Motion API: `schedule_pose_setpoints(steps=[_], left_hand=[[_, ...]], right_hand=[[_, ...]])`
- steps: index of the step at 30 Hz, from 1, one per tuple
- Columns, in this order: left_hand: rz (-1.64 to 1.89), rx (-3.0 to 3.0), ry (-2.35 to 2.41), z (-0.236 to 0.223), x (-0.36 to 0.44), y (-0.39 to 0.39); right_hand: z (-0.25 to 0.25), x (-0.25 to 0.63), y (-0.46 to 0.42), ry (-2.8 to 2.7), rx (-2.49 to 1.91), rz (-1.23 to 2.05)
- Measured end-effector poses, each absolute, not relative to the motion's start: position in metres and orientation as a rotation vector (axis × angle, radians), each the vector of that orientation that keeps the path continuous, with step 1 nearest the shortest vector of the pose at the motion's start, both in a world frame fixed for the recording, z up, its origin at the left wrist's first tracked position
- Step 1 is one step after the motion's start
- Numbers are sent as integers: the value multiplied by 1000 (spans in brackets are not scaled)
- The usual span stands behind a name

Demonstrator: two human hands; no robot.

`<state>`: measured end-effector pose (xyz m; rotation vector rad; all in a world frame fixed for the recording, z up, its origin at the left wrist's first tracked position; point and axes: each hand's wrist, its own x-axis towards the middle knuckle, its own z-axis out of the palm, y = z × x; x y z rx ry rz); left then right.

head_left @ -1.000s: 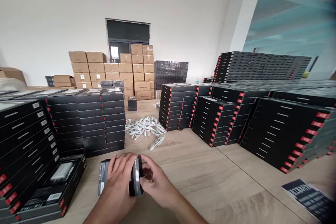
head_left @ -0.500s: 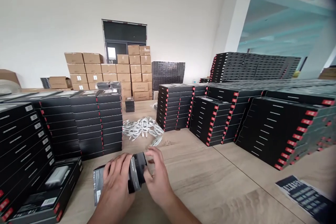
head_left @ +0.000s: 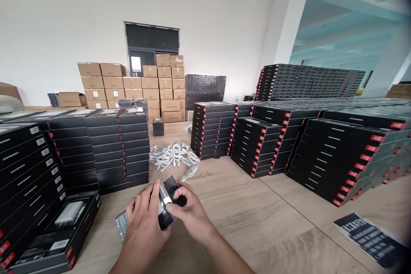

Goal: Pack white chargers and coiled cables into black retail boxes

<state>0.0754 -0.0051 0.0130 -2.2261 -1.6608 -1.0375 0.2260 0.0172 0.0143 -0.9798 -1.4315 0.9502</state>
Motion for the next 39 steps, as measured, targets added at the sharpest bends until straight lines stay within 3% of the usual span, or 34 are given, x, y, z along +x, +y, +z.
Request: schedule_pose_setpoints(steps=[12, 20, 23, 27, 31, 35, 39], left_hand=[[-820, -2252, -1885, 23, 66, -6], [-522, -1983, -2268, 3, 39, 12], [-748, -1996, -2204, 0, 34, 15], [-1180, -2613, -1887, 5, 49, 5], [-1084, -3177, -1680, 8, 68, -10], [-1135, -3118, -1864, 8, 72, -11], [-1659, -2752, -2086, 10, 66, 0]], right_hand=[[27, 256, 32, -963, -790, 1303], [9, 295, 51, -1108, -1136, 1300], [2, 287, 50, -1336, -1263, 1252], [-2, 273, 62, -1566, -1382, 901], [3, 275, 91, -1639, -1470, 541], [14, 284, 116, -1680, -1492, 479], [24, 279, 120, -1595, -1387, 615]])
